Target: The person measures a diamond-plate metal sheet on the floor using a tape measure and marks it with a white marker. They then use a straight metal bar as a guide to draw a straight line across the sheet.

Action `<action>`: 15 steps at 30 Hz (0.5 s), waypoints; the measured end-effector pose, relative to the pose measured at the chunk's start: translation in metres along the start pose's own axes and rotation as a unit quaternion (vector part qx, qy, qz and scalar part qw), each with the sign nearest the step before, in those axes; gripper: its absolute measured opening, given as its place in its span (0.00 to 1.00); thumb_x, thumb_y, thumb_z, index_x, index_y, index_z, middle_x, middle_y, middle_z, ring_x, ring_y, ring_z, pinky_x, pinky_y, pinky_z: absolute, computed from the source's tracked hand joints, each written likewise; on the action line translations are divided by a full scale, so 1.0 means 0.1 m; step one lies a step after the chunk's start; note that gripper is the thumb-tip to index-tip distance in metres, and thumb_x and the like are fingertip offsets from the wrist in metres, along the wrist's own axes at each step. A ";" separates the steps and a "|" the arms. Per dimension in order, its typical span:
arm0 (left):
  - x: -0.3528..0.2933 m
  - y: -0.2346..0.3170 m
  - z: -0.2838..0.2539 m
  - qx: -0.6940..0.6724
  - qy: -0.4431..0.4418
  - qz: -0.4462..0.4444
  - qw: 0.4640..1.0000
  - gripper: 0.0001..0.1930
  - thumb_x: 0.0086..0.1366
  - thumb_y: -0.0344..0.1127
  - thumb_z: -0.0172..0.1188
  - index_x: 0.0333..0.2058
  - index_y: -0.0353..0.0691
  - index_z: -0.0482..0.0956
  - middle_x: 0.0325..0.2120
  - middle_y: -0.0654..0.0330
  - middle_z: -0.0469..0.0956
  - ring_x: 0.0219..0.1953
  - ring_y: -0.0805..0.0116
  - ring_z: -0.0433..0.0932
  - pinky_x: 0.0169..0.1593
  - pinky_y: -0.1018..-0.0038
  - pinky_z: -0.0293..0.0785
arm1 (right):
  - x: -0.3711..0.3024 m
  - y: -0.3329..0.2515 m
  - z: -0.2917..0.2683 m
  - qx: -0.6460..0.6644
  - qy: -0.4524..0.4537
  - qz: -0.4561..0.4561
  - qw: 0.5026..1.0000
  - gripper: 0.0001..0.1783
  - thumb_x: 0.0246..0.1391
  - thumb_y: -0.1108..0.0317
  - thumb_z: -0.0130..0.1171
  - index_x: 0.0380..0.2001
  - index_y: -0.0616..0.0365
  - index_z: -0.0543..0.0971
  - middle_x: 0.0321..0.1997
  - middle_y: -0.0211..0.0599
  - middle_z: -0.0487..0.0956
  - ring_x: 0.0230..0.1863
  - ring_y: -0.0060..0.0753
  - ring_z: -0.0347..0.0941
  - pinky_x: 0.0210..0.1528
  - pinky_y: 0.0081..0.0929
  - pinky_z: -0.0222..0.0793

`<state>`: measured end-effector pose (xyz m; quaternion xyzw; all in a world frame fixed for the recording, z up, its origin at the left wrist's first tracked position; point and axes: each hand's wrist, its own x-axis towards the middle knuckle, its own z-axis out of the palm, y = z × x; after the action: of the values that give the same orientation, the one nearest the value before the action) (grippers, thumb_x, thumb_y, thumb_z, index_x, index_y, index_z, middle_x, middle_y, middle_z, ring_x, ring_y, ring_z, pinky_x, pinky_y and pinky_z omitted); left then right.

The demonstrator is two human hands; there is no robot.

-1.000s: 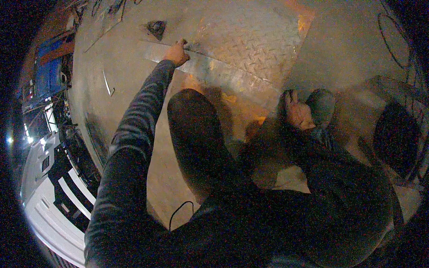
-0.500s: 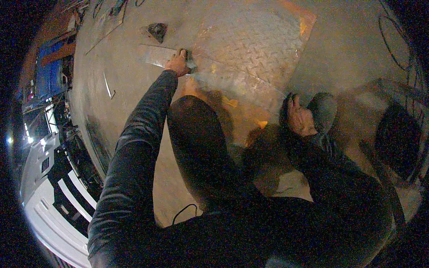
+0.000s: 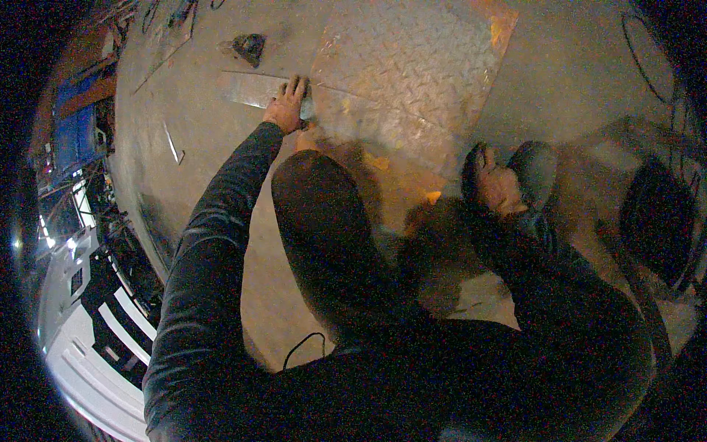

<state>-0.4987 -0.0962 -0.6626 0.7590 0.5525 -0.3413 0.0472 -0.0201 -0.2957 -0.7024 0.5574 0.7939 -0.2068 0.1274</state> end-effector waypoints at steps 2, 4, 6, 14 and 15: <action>0.05 0.00 0.02 -0.023 0.017 0.013 1.000 0.61 0.46 0.53 0.76 0.70 0.43 0.44 0.71 0.54 0.48 0.69 0.41 0.55 0.63 0.46 0.66 | 0.00 0.01 -0.06 -0.005 -0.017 0.008 1.000 0.33 0.54 0.74 0.52 0.64 0.68 0.61 0.62 0.61 0.66 0.33 0.51 0.81 0.30 0.40 0.80; 0.01 -0.03 0.05 -0.055 0.029 0.014 0.998 0.59 0.45 0.50 0.77 0.69 0.42 0.46 0.70 0.52 0.50 0.68 0.39 0.57 0.63 0.48 0.67 | 0.00 -0.06 -0.26 -0.016 -0.041 0.002 0.999 0.33 0.54 0.74 0.52 0.64 0.68 0.60 0.61 0.61 0.66 0.35 0.51 0.81 0.31 0.40 0.81; 0.02 -0.03 0.06 -0.065 0.031 0.014 0.997 0.59 0.45 0.49 0.77 0.69 0.43 0.46 0.70 0.50 0.50 0.67 0.38 0.57 0.64 0.51 0.67 | 0.03 -0.03 -0.14 -0.017 -0.022 0.003 1.000 0.32 0.54 0.74 0.52 0.63 0.68 0.61 0.60 0.60 0.66 0.35 0.51 0.81 0.32 0.40 0.81; 0.01 -0.10 0.17 -0.112 0.051 0.020 0.992 0.59 0.46 0.43 0.78 0.70 0.54 0.46 0.71 0.54 0.48 0.67 0.37 0.58 0.64 0.52 0.65 | 0.04 -0.06 -0.16 -0.007 -0.055 0.041 0.998 0.29 0.58 0.71 0.51 0.62 0.62 0.63 0.60 0.58 0.67 0.39 0.52 0.80 0.34 0.42 0.81; 0.04 -0.10 0.17 -0.104 0.053 0.027 0.993 0.59 0.45 0.44 0.78 0.70 0.52 0.46 0.71 0.52 0.48 0.67 0.36 0.58 0.65 0.52 0.64 | 0.03 -0.06 -0.16 -0.004 -0.058 0.043 0.997 0.28 0.58 0.70 0.51 0.62 0.61 0.64 0.59 0.59 0.68 0.39 0.52 0.80 0.34 0.42 0.81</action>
<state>-0.5147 -0.0969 -0.6744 0.7813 0.5664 -0.2400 0.1059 -0.0266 -0.2873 -0.6885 0.5777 0.7610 -0.2303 0.1846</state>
